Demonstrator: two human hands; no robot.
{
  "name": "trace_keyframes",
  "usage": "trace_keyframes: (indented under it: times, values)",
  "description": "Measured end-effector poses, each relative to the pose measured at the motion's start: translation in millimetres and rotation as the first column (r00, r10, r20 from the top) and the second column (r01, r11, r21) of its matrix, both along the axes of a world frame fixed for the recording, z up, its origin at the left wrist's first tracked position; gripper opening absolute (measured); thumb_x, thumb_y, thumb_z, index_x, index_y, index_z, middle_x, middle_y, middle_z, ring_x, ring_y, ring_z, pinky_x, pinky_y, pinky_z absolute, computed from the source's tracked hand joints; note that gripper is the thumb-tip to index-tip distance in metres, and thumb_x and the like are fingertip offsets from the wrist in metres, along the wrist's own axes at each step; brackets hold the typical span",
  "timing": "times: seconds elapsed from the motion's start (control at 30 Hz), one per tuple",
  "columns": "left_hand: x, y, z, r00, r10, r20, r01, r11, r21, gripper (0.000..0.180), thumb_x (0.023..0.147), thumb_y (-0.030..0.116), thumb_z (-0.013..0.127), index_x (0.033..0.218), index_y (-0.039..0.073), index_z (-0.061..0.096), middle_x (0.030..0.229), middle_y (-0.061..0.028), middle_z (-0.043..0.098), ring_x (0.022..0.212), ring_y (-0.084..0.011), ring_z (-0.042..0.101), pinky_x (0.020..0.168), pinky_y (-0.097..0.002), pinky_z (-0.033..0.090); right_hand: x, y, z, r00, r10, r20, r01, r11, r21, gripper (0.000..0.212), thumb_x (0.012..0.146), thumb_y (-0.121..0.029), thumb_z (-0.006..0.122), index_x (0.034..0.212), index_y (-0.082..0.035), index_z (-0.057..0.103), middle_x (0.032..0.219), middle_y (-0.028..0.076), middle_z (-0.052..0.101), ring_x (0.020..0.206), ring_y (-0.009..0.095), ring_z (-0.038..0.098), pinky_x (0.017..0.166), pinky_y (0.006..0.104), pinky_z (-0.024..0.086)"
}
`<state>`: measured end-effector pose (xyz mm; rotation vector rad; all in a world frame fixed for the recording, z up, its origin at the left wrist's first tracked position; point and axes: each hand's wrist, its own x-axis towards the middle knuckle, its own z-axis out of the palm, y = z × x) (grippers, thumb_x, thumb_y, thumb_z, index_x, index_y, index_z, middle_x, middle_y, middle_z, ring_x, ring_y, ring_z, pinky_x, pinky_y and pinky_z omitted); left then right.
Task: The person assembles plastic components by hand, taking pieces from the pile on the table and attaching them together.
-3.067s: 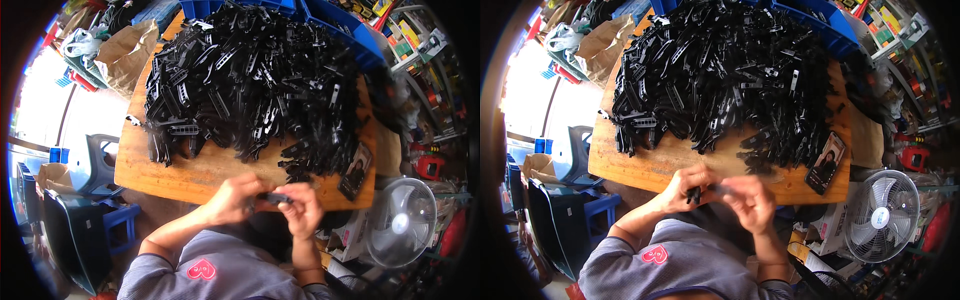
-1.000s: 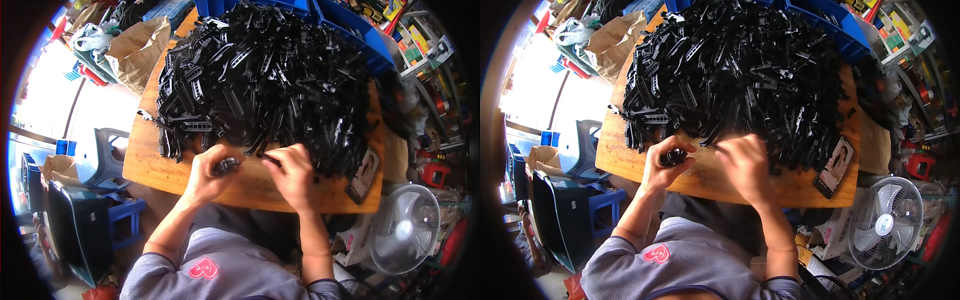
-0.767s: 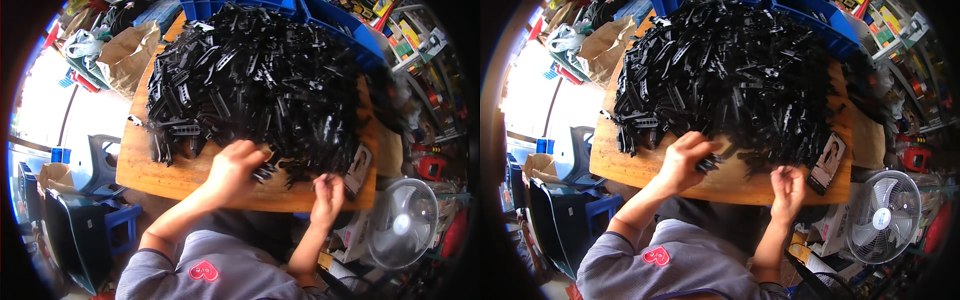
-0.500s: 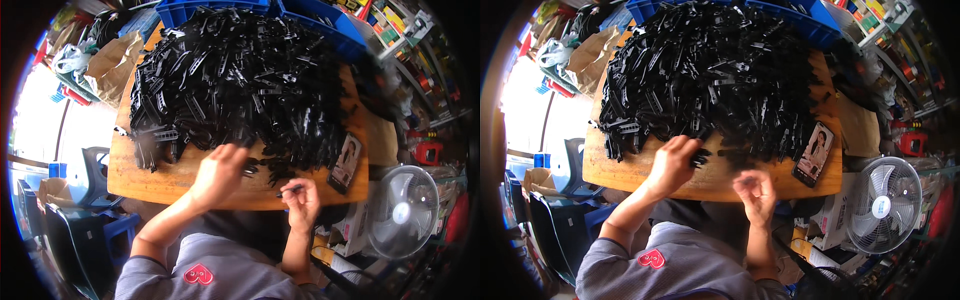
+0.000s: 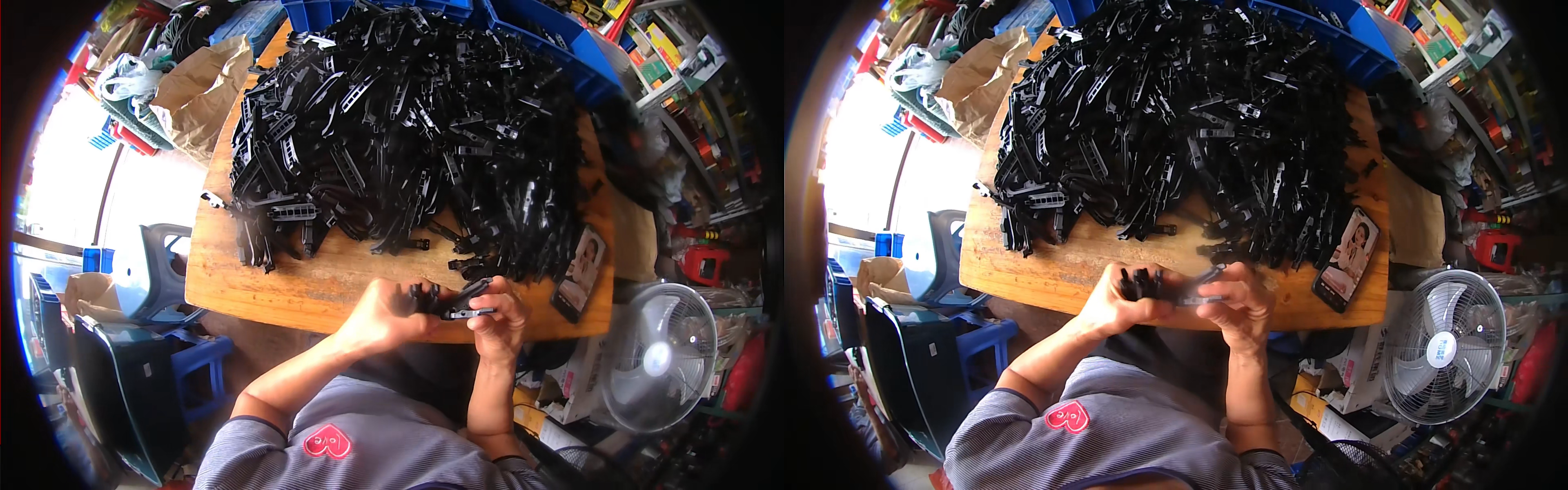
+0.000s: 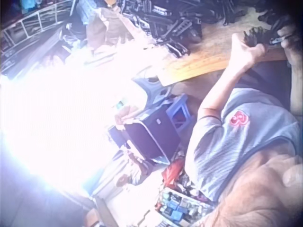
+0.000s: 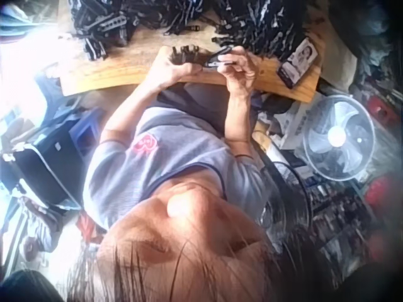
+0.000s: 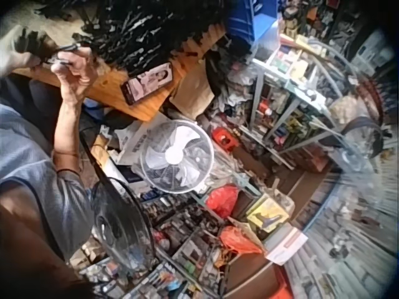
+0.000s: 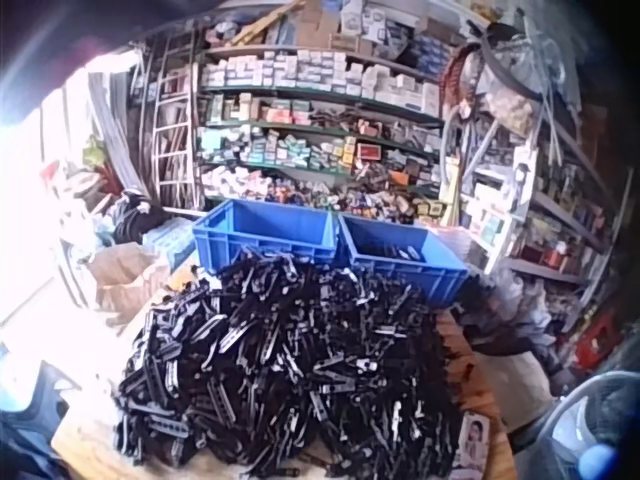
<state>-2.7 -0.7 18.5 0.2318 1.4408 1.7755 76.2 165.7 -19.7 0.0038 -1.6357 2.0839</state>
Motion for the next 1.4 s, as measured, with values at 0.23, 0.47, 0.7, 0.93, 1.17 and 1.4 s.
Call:
trace_keyframes:
  times: [0.23,0.47,0.7,0.93,1.17,1.4]
  values:
    - [6.8,6.1,-17.0,0.927,-0.044,-0.373,0.041,0.999,-0.017,0.029,0.071,0.012,0.07,0.095,0.0,0.059,0.066,-0.006,0.059,0.06,-0.0076,0.051,0.057,-0.0261,0.045,-0.1,-5.8,-7.4,0.999,-0.044,0.001,0.044,0.998,0.044,0.029,0.066,-0.016,0.079,0.087,0.0,0.067,0.083,0.004,0.059,0.074,0.011,0.054,0.064,0.0204,0.041]
    - [9.7,6.1,-13.3,0.849,-0.037,-0.526,-0.007,0.997,-0.082,0.03,0.071,0.016,0.073,0.092,0.0,0.059,0.068,-0.0122,0.063,0.06,-0.0131,0.061,0.056,-0.0275,0.048,3.8,-5.2,-3.9,0.995,-0.102,-0.013,0.102,0.98,0.169,0.03,0.069,-0.017,0.078,0.091,-0.001,0.066,0.086,0.003,0.06,0.074,0.009,0.054,0.064,0.0198,0.041]
    - [10.9,5.3,-16.7,0.831,-0.021,-0.555,-0.029,0.996,-0.081,0.029,0.069,0.015,0.073,0.089,-0.001,0.06,0.064,-0.0112,0.062,0.056,-0.0126,0.06,0.053,-0.0266,0.048,7.5,-9.4,-4.7,0.984,-0.177,0.022,0.167,0.958,0.234,0.032,0.071,-0.022,0.077,0.093,-0.001,0.064,0.086,0.003,0.061,0.076,0.01,0.056,0.069,0.0215,0.044]
    - [10.4,1.3,-19.8,0.85,0.002,-0.526,-0.054,0.995,-0.084,0.028,0.068,0.014,0.074,0.087,-0.001,0.061,0.059,-0.01,0.06,0.052,-0.0112,0.057,0.05,-0.0271,0.046,5.9,-19.4,4.3,0.973,-0.193,0.127,0.167,0.967,0.194,0.061,0.069,-0.036,0.078,0.11,0.002,0.051,0.092,0.004,0.056,0.081,0.012,0.053,0.075,0.0234,0.042]
    - [7.9,-1.5,-21.0,0.767,-0.002,-0.642,0.029,0.999,0.031,0.026,0.067,0.013,0.075,0.086,0.0,0.062,0.063,-0.0122,0.06,0.054,-0.0157,0.059,0.05,-0.0287,0.046,12.2,-8.2,4.8,0.973,0.111,0.201,-0.098,0.993,-0.072,0.053,0.069,-0.016,0.079,0.107,0.001,0.047,0.094,0.008,0.055,0.083,0.014,0.056,0.076,0.0255,0.045]
    - [11.5,-5.5,-23.4,0.733,0.0,-0.68,-0.005,1.0,-0.006,0.025,0.065,0.015,0.075,0.081,0.002,0.06,0.066,-0.0117,0.059,0.057,-0.024,0.059,0.051,-0.0324,0.046,13.9,-4.2,-5.3,0.991,0.091,0.097,-0.107,0.978,0.178,0.039,0.074,-0.012,0.075,0.101,0.002,0.051,0.09,0.01,0.058,0.079,0.013,0.058,0.071,0.0254,0.048]
